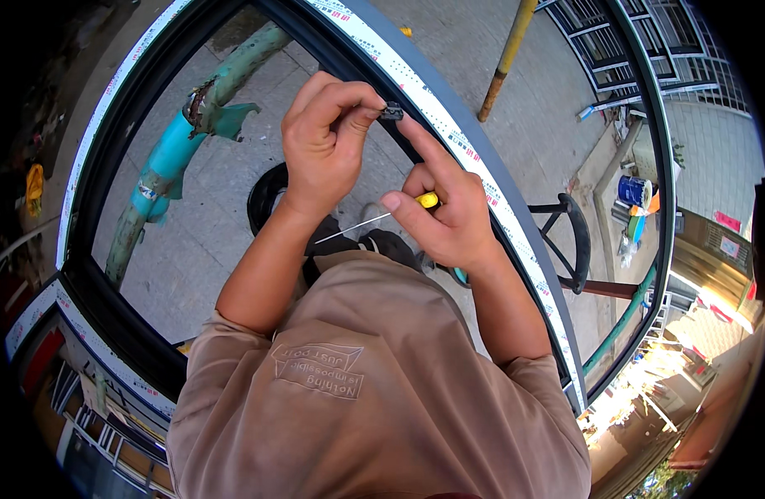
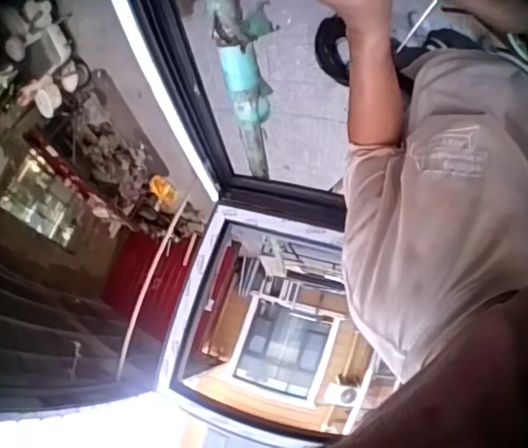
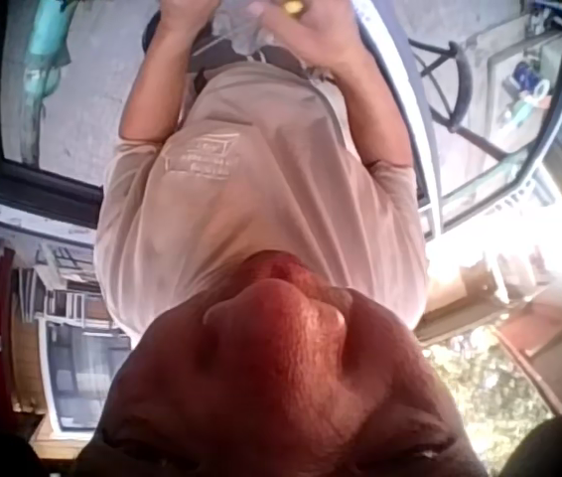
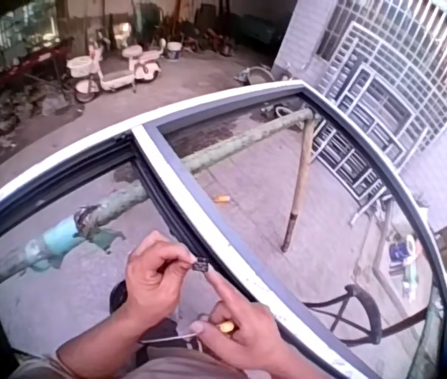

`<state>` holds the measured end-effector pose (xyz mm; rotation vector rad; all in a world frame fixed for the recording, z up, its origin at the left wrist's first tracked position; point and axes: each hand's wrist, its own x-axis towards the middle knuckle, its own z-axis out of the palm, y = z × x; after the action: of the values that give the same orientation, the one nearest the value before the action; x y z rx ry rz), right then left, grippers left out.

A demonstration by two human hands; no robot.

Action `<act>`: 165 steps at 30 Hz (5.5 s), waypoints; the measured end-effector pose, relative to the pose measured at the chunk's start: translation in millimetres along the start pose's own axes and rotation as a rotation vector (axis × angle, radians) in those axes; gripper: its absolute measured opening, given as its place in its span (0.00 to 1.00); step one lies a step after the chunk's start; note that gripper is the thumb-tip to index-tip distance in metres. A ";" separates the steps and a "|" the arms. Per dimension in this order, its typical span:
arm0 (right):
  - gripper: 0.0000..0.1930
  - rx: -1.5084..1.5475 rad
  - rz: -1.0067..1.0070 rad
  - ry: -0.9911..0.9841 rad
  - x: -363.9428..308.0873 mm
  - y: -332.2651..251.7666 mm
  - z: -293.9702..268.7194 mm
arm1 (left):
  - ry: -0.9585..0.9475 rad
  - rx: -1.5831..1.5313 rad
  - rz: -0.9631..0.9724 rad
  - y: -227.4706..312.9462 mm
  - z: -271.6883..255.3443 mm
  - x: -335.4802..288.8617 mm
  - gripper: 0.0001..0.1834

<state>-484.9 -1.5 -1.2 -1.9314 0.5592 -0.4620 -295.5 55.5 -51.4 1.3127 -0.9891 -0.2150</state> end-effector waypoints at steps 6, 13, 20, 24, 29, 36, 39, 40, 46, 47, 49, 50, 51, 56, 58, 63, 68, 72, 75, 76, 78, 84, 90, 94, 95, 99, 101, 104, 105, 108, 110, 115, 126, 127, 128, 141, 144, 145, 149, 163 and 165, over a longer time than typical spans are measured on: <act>0.29 0.084 0.113 0.092 -3.9 -16.9 1.7 | 0.001 0.031 0.074 8.6 -3.5 -4.4 0.08; 0.13 0.360 0.285 0.246 -1.8 -32.5 5.0 | -0.067 0.101 0.234 27.4 -10.0 -8.3 0.11; 0.11 0.606 0.405 0.258 -11.5 -33.9 4.7 | -0.121 0.054 0.201 48.6 -11.6 -19.5 0.13; 0.10 0.769 0.445 0.221 -17.6 -33.7 3.0 | -0.237 0.002 -0.031 68.2 -17.6 -26.9 0.15; 0.09 0.858 0.470 0.205 -24.1 -34.7 2.7 | -0.332 -0.050 -0.063 67.5 -17.9 -29.9 0.19; 0.07 0.904 0.461 0.169 -33.5 -33.4 0.8 | -0.347 -0.172 -0.044 61.3 -12.9 -37.8 0.13; 0.07 0.883 0.466 0.152 -36.0 -34.9 0.1 | -0.316 -0.186 -0.035 60.9 -12.5 -41.0 0.12; 0.07 0.871 0.469 0.146 -36.9 -35.6 0.2 | -0.315 -0.174 -0.037 61.4 -13.3 -41.9 0.11; 0.10 0.765 0.508 0.140 -39.7 -41.3 2.3 | -0.276 -0.051 0.021 66.9 -17.1 -43.6 0.10; 0.10 0.751 0.505 0.140 -40.5 -41.7 2.4 | -0.265 -0.042 0.064 66.8 -17.0 -43.1 0.09; 0.10 0.724 0.499 0.141 -42.3 -42.3 2.8 | -0.242 -0.022 0.150 65.9 -16.7 -41.7 0.09; 0.10 0.702 0.501 0.147 -42.9 -44.1 2.5 | -0.244 -0.009 0.162 66.8 -17.2 -41.5 0.09; 0.10 0.681 0.503 0.154 -42.9 -47.4 1.4 | -0.246 0.004 0.174 68.1 -18.0 -41.0 0.09; 0.10 0.441 0.426 0.154 -43.0 -56.4 -4.2 | -0.243 0.015 0.200 71.9 -20.4 -40.8 0.11; 0.11 0.366 0.381 0.144 -44.1 -59.2 -7.1 | -0.243 0.023 0.209 72.4 -22.0 -40.7 0.12; 0.12 0.218 0.280 0.088 -47.1 -57.4 -13.3 | -0.275 0.050 0.254 74.3 -27.1 -37.9 0.13; 0.10 0.139 0.217 0.047 -48.2 -60.3 -16.4 | -0.328 0.078 0.261 75.8 -34.1 -34.4 0.16; 0.10 0.087 0.206 0.007 -46.4 -63.4 -20.5 | -0.374 0.078 0.272 79.9 -38.1 -30.0 0.16; 0.09 0.065 0.198 -0.009 -46.2 -61.2 -22.1 | -0.388 0.073 0.269 79.6 -38.2 -30.0 0.16; 0.08 0.055 0.189 -0.011 -46.1 -60.1 -22.3 | -0.389 0.071 0.267 79.2 -37.7 -29.9 0.16; 0.08 0.050 0.171 -0.007 -45.4 -59.4 -22.4 | -0.390 0.077 0.269 78.8 -37.3 -29.4 0.16; 0.07 0.035 0.146 0.009 -42.8 -56.3 -21.7 | -0.411 0.119 0.326 76.1 -39.2 -27.1 0.16; 0.08 0.054 0.144 0.011 -41.2 -54.0 -24.3 | -0.426 0.107 0.328 76.2 -37.3 -24.1 0.17; 0.09 0.053 0.139 -0.022 -41.7 -51.4 -26.9 | -0.442 0.094 0.326 74.4 -38.3 -23.7 0.17; 0.09 0.056 0.135 -0.021 -41.7 -51.1 -27.0 | -0.446 0.090 0.321 74.3 -38.3 -23.5 0.17; 0.09 0.073 0.126 -0.014 -42.2 -50.1 -27.1 | -0.458 0.080 0.310 74.1 -37.2 -23.1 0.16; 0.09 0.072 0.124 -0.017 -42.9 -48.7 -27.3 | -0.458 0.081 0.306 73.7 -36.4 -24.0 0.16; 0.08 0.060 0.127 -0.026 -44.0 -46.5 -29.0 | -0.455 0.092 0.308 74.0 -34.9 -25.2 0.16; 0.08 0.063 0.132 -0.025 -44.5 -46.2 -29.5 | -0.454 0.100 0.314 74.7 -34.3 -25.2 0.16; 0.08 0.082 0.139 -0.024 -45.7 -45.9 -30.6 | -0.450 0.122 0.345 77.0 -31.7 -23.6 0.17; 0.08 0.067 0.134 -0.019 -46.2 -46.8 -30.7 | -0.445 0.141 0.366 78.1 -31.0 -23.2 0.17; 0.06 0.017 0.095 0.028 -47.9 -46.4 -24.4 | -0.431 0.192 0.400 80.8 -30.4 -25.0 0.17; 0.04 -0.045 0.013 0.112 -49.7 -56.6 -22.7 | -0.384 -0.191 0.048 72.0 -26.3 -41.1 0.06; 0.04 -0.055 0.010 0.117 -49.2 -59.0 -22.0 | -0.381 -0.230 0.010 68.4 -25.8 -44.2 0.06; 0.03 -0.058 0.007 0.135 -48.9 -61.3 -20.9 | -0.373 -0.311 -0.031 63.1 -23.1 -49.3 0.07; 0.08 -0.039 0.187 0.202 -42.1 -73.8 -16.9 | -0.417 -1.280 -0.861 59.8 -10.9 -88.8 0.13; 0.08 0.019 0.218 0.171 -39.7 -78.7 -16.5 | -0.387 -1.333 -0.898 63.3 -11.7 -89.4 0.13; 0.08 0.036 0.230 0.164 -39.1 -80.6 -16.2 | -0.383 -1.346 -0.907 64.5 -12.2 -88.9 0.12; 0.09 0.266 0.317 0.141 -38.3 -84.5 -13.0 | -0.362 -1.371 -0.950 68.6 -11.9 -88.8 0.12; 0.09 0.258 0.314 0.162 -37.8 -70.8 -4.0 | -0.254 -1.475 -1.179 75.0 -16.8 -94.1 0.13; 0.09 0.244 0.311 0.164 -38.0 -69.2 -3.3 | -0.254 -1.481 -1.185 73.9 -16.9 -94.7 0.13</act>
<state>-505.7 43.0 60.7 -1.5498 0.8536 -0.4666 -368.2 150.5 -31.5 0.2733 0.0659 -1.6699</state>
